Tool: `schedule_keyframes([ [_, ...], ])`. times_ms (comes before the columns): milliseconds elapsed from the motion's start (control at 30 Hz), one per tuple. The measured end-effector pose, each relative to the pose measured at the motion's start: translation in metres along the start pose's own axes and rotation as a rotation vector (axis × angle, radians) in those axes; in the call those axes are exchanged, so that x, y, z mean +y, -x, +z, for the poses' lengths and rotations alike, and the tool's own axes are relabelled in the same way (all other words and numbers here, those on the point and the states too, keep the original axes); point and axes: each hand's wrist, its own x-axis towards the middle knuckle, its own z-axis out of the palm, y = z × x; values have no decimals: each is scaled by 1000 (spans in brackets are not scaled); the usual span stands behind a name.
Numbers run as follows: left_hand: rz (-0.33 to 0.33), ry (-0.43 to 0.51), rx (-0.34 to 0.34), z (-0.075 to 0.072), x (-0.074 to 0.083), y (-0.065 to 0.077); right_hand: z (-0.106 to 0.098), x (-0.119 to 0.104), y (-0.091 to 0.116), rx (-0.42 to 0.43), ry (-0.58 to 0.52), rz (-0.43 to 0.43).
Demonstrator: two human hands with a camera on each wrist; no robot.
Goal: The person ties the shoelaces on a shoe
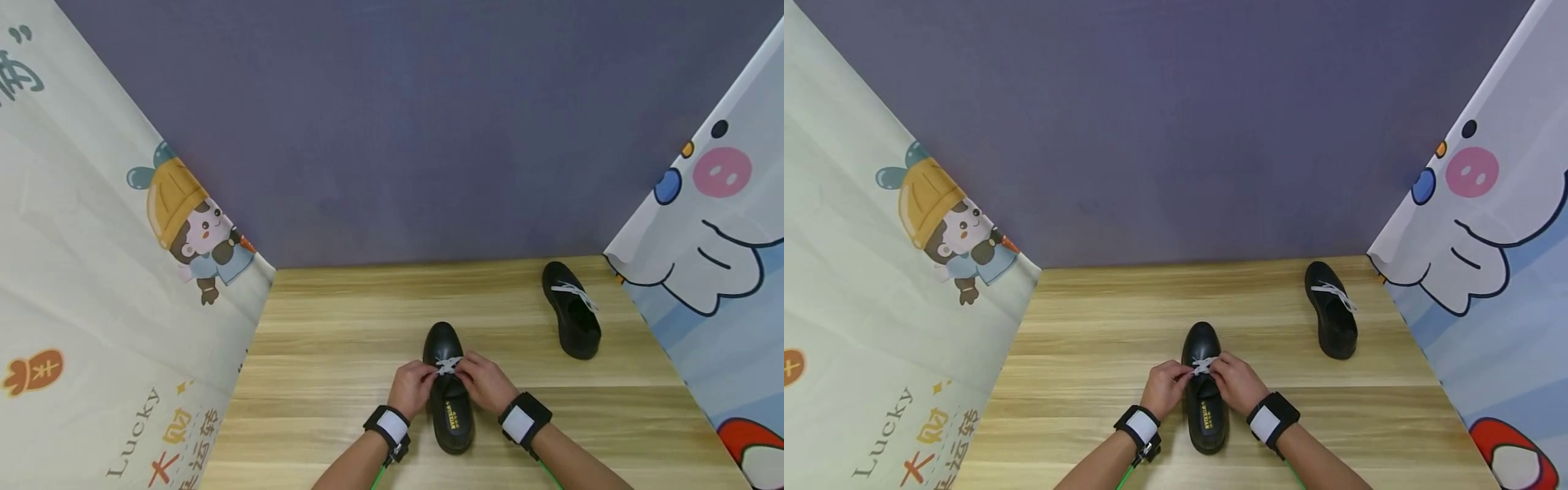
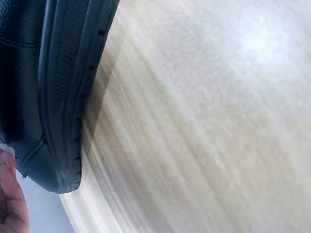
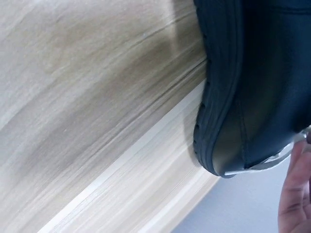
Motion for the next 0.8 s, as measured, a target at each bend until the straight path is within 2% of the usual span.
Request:
schedule_keyframes([
  [500, 82, -61, 36, 5, -7, 5, -4, 3, 1, -36, 1, -7],
  [800, 72, -93, 43, 5, -11, 8, -4, 6, 2, -16, 25, 6],
])
